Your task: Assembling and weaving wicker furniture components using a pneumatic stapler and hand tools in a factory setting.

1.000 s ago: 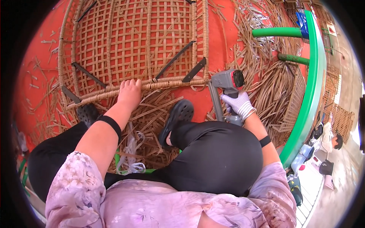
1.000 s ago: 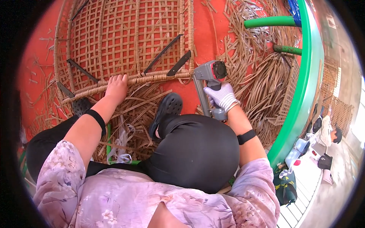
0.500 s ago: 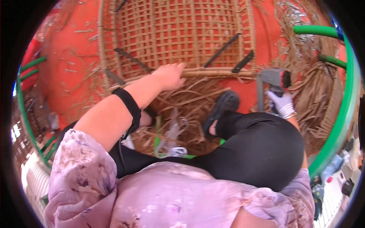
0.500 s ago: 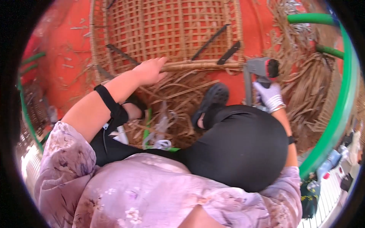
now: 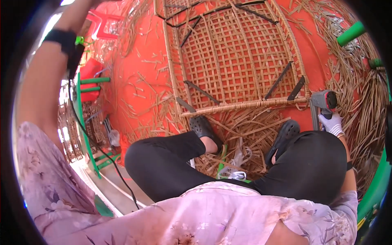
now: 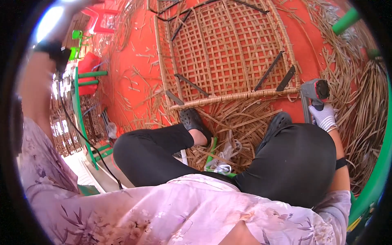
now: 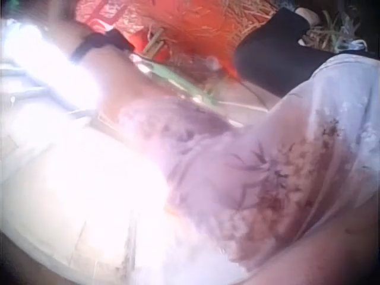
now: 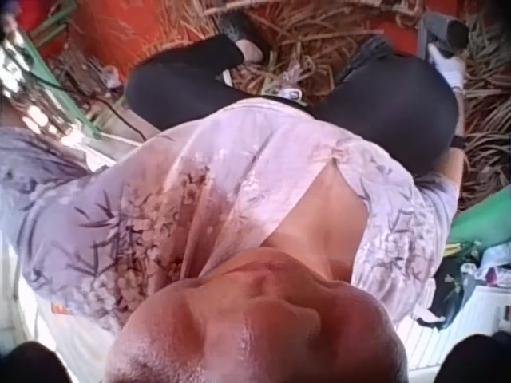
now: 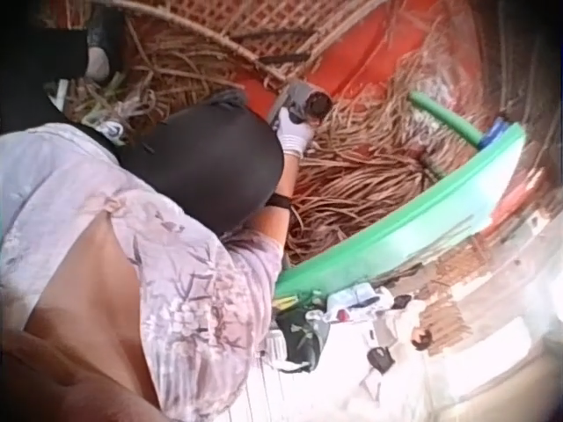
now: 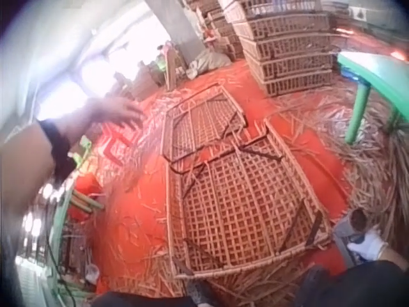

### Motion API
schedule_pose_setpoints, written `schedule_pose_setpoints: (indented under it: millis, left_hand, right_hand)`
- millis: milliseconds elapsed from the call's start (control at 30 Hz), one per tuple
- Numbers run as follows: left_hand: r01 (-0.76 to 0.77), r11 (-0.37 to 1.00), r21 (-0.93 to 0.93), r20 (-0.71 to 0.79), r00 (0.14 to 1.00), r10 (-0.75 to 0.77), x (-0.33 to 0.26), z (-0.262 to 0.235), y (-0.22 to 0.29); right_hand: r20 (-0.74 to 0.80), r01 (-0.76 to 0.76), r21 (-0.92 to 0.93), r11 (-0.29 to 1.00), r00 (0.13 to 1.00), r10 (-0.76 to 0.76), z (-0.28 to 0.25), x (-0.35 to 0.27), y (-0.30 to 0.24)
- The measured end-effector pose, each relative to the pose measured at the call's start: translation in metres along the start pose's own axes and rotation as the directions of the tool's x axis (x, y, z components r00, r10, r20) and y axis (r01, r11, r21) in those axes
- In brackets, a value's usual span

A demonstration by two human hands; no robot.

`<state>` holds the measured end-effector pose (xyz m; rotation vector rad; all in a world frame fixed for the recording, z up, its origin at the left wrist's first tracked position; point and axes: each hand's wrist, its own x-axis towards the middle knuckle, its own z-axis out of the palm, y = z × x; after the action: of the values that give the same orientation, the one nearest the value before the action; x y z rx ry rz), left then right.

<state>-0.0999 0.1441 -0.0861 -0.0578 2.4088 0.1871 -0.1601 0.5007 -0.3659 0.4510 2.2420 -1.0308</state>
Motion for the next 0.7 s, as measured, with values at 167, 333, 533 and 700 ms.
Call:
schedule_pose_setpoints:
  millis: [167, 333, 533, 700]
  left_hand:
    - [-0.055, 0.998, -0.038, -0.087, 0.995, 0.051, -0.011, 0.017, 0.008]
    - [-0.143, 0.977, -0.159, -0.139, 0.983, 0.121, 0.148, -0.040, -0.046]
    - [-0.308, 0.840, -0.447, -0.220, 0.948, 0.230, 0.199, 0.166, -0.061]
    - [-0.193, 0.951, -0.240, -0.066, 0.981, 0.182, 0.178, 0.233, -0.066]
  right_hand:
    - [0.048, 0.067, -0.001, 0.998, 0.997, -0.066, -0.007, -0.013, -0.023]
    - [0.006, 0.123, 0.015, 0.992, 0.992, -0.123, -0.003, -0.027, -0.033]
    - [-0.011, 0.073, -0.130, 0.989, 0.997, -0.075, -0.003, -0.034, -0.036]
    - [-0.021, 0.057, -0.088, 0.994, 0.998, -0.060, -0.003, -0.033, -0.028]
